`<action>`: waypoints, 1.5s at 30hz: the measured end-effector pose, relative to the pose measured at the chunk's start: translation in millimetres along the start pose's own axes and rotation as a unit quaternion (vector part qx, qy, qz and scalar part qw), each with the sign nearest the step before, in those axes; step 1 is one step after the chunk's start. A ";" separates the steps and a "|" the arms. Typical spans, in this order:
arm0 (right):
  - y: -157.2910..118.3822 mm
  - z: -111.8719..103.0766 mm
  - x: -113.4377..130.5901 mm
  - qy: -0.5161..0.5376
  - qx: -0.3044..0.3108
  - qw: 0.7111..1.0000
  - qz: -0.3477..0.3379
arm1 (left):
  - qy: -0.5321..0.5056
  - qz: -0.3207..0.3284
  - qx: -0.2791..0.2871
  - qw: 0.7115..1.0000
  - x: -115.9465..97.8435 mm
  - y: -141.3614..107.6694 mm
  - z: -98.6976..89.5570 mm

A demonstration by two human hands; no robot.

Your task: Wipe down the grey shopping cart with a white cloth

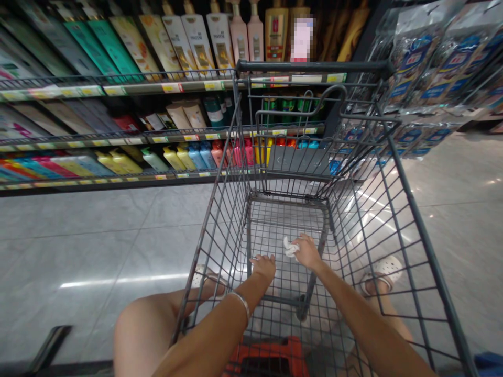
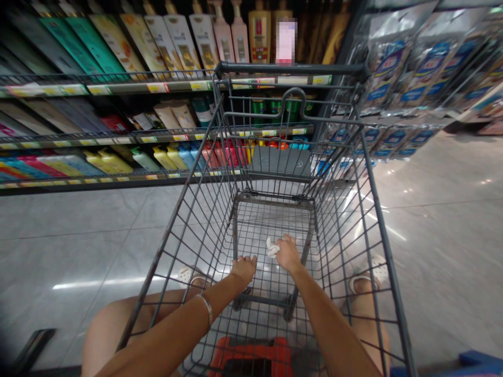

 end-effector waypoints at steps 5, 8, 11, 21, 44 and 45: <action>-13.4 8.8 36.7 -0.003 0.011 0.999 -0.037 | -0.008 -0.003 -0.003 1.000 -0.2 2.7 1.3; -23.0 14.3 65.6 -0.007 0.018 0.997 -0.076 | -0.010 -0.007 -0.006 1.000 -0.2 3.6 2.7; -29.4 18.3 87.2 -0.016 0.027 0.993 -0.116 | -0.008 -0.012 -0.007 1.000 0.4 3.6 4.1; -22.8 -2.4 13.4 -0.111 0.036 0.992 -0.055 | -0.014 0.000 -0.013 1.000 0.8 1.4 2.4; -27.5 -9.2 -42.2 -0.143 0.016 0.959 0.245 | -0.032 -0.021 -0.051 0.998 0.7 6.4 7.6; -27.6 -10.4 -42.2 -0.140 0.021 0.961 0.239 | -0.033 -0.022 -0.051 0.998 0.6 6.5 7.5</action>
Point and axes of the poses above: each hand's wrist, its own y-axis towards the middle knuckle, its own z-axis out of the palm, x = y × z, the point moved 9 cm from there along y, towards the middle knuckle, and after that the axes turned 5 degrees about -y, right-handed, at the moved point
